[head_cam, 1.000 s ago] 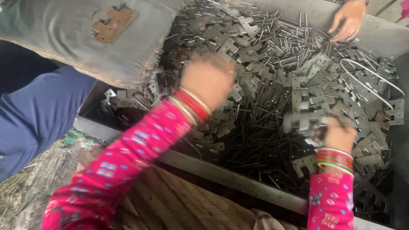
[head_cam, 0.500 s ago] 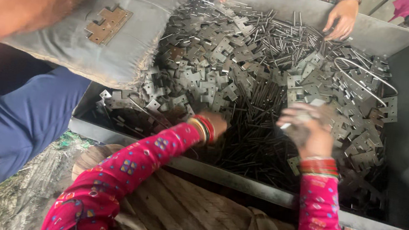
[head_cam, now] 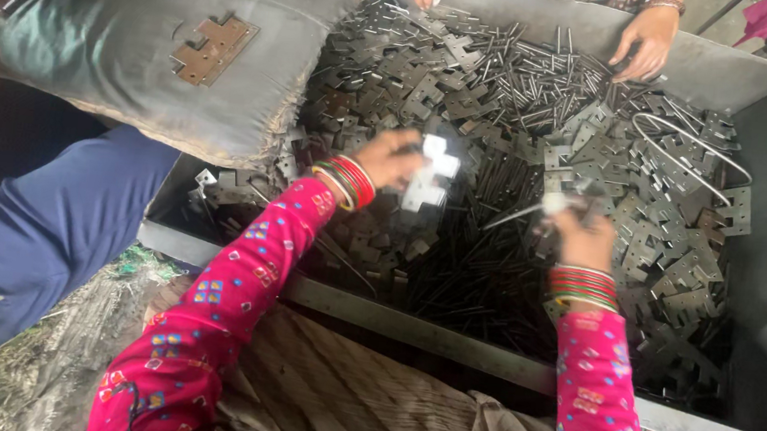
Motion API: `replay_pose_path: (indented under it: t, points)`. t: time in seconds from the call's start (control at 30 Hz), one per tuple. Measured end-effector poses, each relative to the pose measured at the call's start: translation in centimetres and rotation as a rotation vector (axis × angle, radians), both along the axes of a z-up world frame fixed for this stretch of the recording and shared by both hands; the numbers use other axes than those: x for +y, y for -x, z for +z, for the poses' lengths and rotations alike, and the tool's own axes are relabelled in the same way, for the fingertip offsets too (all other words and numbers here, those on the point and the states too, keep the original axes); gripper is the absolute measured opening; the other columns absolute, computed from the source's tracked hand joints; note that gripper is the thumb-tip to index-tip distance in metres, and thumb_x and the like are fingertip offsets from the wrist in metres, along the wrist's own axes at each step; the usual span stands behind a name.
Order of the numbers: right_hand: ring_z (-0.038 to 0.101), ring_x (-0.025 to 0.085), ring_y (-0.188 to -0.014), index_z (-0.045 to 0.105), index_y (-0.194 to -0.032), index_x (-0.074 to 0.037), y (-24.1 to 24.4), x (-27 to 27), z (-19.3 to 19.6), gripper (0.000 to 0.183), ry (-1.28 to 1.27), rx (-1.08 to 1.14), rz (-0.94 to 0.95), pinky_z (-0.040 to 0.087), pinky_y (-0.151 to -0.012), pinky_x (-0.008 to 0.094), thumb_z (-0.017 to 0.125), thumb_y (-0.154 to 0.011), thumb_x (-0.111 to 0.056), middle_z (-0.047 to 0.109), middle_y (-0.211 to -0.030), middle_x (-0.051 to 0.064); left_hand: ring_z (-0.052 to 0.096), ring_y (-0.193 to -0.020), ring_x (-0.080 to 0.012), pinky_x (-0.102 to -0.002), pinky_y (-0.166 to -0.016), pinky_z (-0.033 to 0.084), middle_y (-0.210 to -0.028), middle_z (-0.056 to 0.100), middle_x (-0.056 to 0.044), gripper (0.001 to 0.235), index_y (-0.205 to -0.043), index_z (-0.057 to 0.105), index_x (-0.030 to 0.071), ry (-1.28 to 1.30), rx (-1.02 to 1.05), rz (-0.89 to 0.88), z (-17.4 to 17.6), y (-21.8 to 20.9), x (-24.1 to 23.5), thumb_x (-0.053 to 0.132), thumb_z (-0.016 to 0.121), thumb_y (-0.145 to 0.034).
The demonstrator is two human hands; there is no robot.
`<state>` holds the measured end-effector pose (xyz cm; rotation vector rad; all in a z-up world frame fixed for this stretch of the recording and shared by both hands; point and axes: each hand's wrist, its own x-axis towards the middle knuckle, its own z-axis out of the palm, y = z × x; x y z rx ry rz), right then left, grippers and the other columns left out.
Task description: The person sorts through a bin of metal parts and long pins, picking them up and moving them to different areas within the bin or to a side platform.
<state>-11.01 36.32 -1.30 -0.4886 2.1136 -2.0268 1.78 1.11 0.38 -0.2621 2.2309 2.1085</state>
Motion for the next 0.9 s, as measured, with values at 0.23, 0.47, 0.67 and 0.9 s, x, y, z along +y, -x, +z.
replay_pose_path:
  t: [0.23,0.47,0.67,0.9]
  points:
    - [0.071,0.035,-0.08,0.064,-0.104,-0.003,-2.2,1.6,3.1,0.035,0.396,-0.601,0.1,0.058,-0.07,0.047,0.069,-0.104,-0.038,0.068,-0.087,0.012,0.075,-0.069,-0.0295,-0.049,-0.061,0.063,-0.088,0.072,-0.017,0.032,-0.115,0.052,0.006,-0.566,-0.011,0.437,2.8,-0.4,3.7,0.019,0.067,-0.09]
    - [0.069,0.033,-0.092,0.065,-0.117,-0.003,-7.8,-4.9,-1.3,0.041,0.298,-0.842,0.19,0.057,-0.083,0.049,0.065,-0.102,-0.041,0.072,-0.105,0.014,0.071,-0.092,-0.0448,-0.05,-0.081,0.057,-0.095,0.073,-0.029,0.052,-0.118,0.061,-0.001,0.478,0.289,0.063,-2.7,-4.0,14.5,0.038,0.08,-0.09]
    - [0.07,0.034,-0.101,0.071,-0.121,-0.007,-4.5,-2.3,-0.7,0.057,-0.49,-0.068,0.213,0.057,-0.089,0.047,0.07,-0.087,-0.053,0.074,-0.109,0.016,0.07,-0.099,-0.0447,-0.05,-0.09,0.056,-0.105,0.073,-0.026,0.041,-0.124,0.065,0.004,0.546,0.314,0.288,-3.8,-2.0,11.2,0.016,0.066,-0.085]
    - [0.072,0.044,-0.101,0.075,-0.115,-0.004,6.3,9.4,-5.4,0.06,-1.628,0.234,-0.065,0.057,-0.085,0.052,0.077,-0.082,-0.054,0.074,-0.11,0.026,0.069,-0.084,-0.0412,-0.052,-0.075,0.053,-0.087,0.072,-0.019,0.037,-0.127,0.061,0.01,0.768,0.427,0.336,5.9,-3.5,8.0,0.012,0.063,-0.09]
